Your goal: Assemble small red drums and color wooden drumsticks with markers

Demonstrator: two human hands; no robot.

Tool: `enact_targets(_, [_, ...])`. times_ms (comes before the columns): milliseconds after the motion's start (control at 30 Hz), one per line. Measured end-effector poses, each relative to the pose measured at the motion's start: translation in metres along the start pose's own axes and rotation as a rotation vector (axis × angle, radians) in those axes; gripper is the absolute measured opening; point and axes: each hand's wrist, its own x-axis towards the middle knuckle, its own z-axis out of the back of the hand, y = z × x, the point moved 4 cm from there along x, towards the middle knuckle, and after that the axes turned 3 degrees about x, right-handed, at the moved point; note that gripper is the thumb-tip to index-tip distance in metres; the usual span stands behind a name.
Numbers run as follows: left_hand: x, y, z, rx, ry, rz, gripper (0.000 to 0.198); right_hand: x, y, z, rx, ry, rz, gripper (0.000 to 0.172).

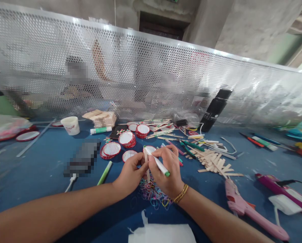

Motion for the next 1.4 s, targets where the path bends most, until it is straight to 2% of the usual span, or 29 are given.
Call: enact_targets(1400, [0.0001, 0.0016, 0.0004, -0.009, 0.001, -0.003, 0.036, 0.0002, -0.0009, 0.0017, -0.028, -0.007, -0.023, 0.009])
